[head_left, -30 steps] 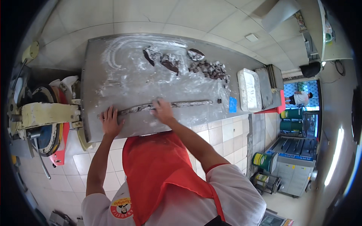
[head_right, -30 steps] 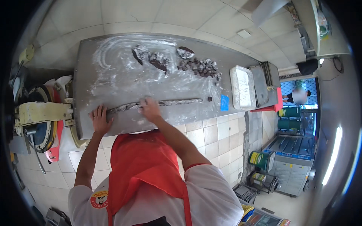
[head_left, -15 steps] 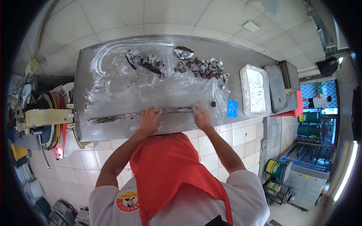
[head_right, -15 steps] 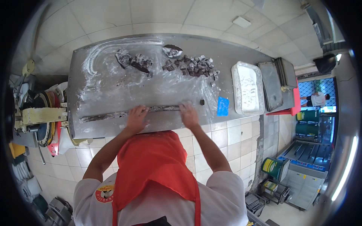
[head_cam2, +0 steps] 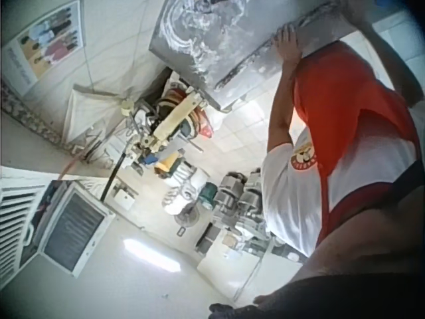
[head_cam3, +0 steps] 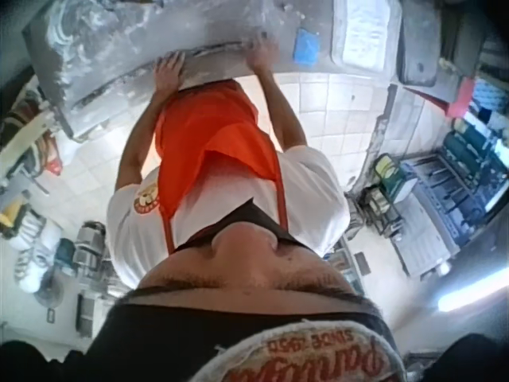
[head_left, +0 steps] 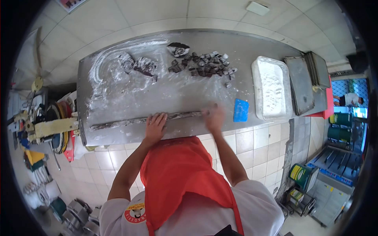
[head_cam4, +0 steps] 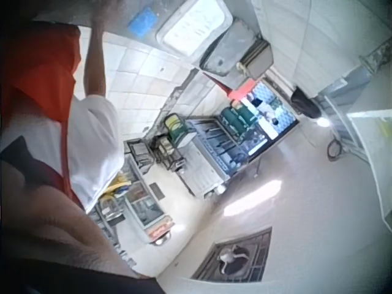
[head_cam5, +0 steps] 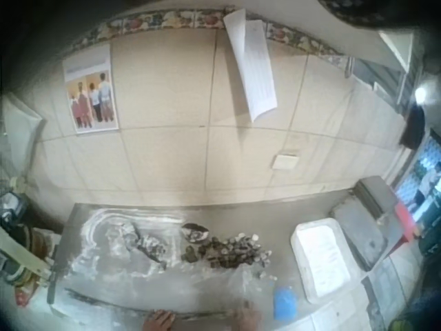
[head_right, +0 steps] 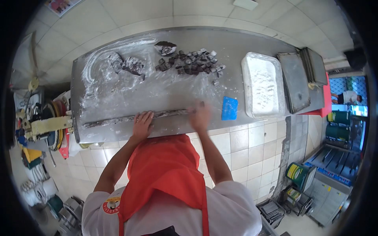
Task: The person rolls pieces of chocolate dough into long ropes on a floured stainless steel table and cuts them into small sections using a plastic scraper.
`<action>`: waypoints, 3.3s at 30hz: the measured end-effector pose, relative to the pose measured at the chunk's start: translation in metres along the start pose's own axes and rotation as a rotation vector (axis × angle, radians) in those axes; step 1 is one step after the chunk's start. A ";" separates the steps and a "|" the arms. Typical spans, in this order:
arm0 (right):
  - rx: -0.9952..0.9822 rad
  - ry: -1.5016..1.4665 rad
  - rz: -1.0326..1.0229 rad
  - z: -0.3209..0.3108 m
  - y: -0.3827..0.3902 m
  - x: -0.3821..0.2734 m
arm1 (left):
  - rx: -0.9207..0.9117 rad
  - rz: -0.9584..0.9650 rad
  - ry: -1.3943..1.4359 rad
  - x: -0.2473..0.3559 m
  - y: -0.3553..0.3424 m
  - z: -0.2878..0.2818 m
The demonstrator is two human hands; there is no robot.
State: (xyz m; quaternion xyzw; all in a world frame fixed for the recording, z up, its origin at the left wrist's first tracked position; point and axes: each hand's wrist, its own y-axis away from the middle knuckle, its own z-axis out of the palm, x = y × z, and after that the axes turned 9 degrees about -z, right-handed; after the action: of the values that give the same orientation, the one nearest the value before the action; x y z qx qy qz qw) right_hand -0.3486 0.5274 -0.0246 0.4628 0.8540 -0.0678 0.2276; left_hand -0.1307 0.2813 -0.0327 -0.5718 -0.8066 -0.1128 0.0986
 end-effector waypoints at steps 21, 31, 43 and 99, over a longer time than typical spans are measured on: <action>0.502 -0.374 -0.015 -0.032 -0.017 -0.116 | 0.077 -0.670 0.147 -0.384 0.143 -0.121; -0.069 0.140 -0.263 0.185 -0.102 -0.411 | 0.149 -0.500 0.611 -0.447 0.159 -0.117; -0.311 -0.181 -0.120 0.266 0.070 -0.634 | 0.023 -0.626 0.771 -0.465 0.157 -0.116; -0.207 -0.150 -0.145 0.254 0.073 -0.558 | -0.135 -0.129 0.235 -0.431 0.096 -0.111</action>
State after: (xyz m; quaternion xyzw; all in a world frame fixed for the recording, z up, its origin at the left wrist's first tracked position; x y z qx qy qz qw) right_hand 0.0554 0.0613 0.0093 0.3677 0.8682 -0.0300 0.3320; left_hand 0.1042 -0.1088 -0.0446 -0.5069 -0.8152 -0.2390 0.1462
